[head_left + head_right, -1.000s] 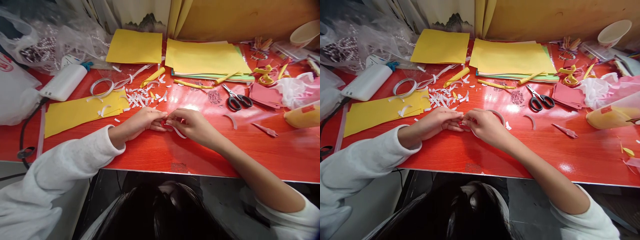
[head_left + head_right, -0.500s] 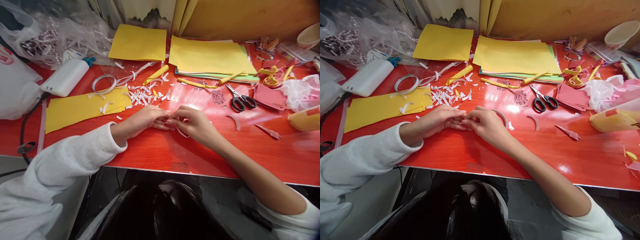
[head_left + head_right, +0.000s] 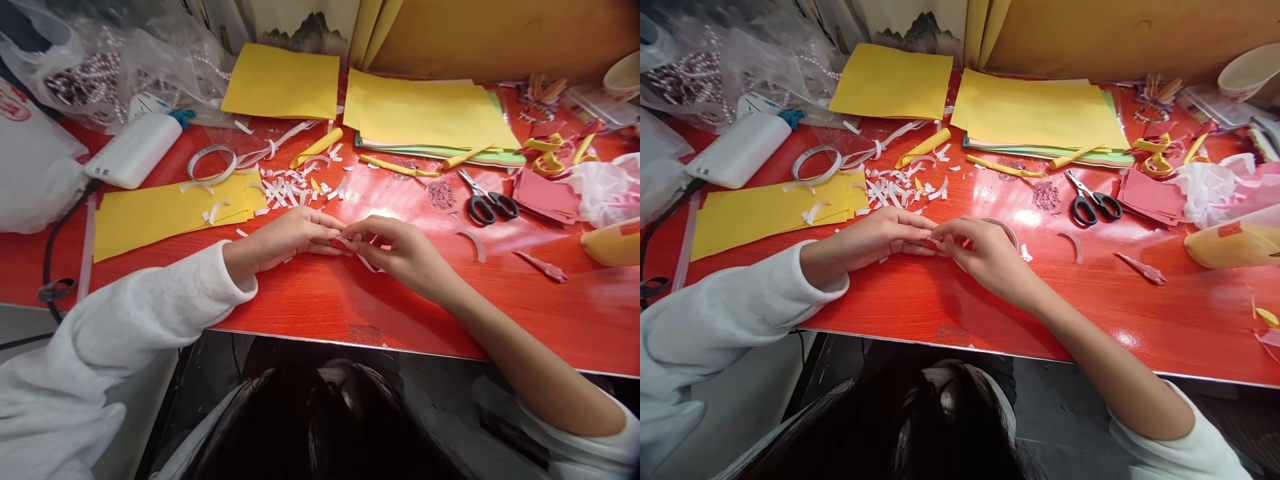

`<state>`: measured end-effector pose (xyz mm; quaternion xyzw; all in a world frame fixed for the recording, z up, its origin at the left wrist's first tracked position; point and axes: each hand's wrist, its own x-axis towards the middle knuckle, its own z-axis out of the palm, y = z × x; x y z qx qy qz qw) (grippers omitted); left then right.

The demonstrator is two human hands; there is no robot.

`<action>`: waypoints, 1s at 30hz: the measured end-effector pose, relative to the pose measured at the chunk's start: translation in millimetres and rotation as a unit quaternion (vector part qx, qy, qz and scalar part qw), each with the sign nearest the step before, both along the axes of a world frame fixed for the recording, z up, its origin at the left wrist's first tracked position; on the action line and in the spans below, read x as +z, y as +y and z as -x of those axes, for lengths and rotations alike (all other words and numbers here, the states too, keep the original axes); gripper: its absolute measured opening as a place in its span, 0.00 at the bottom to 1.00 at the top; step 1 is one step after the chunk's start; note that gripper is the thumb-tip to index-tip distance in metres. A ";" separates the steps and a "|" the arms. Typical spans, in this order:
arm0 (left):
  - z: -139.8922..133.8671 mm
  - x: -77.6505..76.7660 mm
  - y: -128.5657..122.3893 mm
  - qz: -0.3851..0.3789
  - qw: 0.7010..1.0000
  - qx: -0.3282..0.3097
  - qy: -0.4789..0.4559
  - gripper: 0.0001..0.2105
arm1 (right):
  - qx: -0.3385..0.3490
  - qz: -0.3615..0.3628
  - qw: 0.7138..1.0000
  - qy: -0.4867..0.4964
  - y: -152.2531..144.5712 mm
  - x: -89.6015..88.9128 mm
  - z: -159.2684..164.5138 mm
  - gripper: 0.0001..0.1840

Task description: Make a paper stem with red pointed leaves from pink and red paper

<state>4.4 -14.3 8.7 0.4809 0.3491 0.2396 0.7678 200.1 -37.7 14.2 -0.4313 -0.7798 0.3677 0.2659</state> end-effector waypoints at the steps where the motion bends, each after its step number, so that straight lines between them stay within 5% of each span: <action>1: 0.1 -0.4 0.2 0.003 1.000 0.004 -0.005 0.11 | -0.010 0.022 1.000 0.010 0.2 0.7 0.1 0.10; 8: -0.1 0.9 0.3 0.021 0.999 0.025 -0.014 0.10 | -0.055 0.127 0.988 0.071 1.0 5.6 -2.0 0.13; 16: -1.9 1.6 -2.4 -0.001 0.998 0.053 0.042 0.13 | -0.045 0.181 0.979 0.085 2.3 11.6 -2.8 0.31; 24: -1.2 1.1 -3.6 -0.026 0.998 0.022 0.058 0.11 | -0.009 0.198 0.979 0.045 4.7 34.2 -25.0 0.24; 30: -1.4 -1.0 -4.5 -0.039 0.997 0.007 0.060 0.13 | -0.007 0.211 0.975 0.065 5.6 28.9 -21.3 0.23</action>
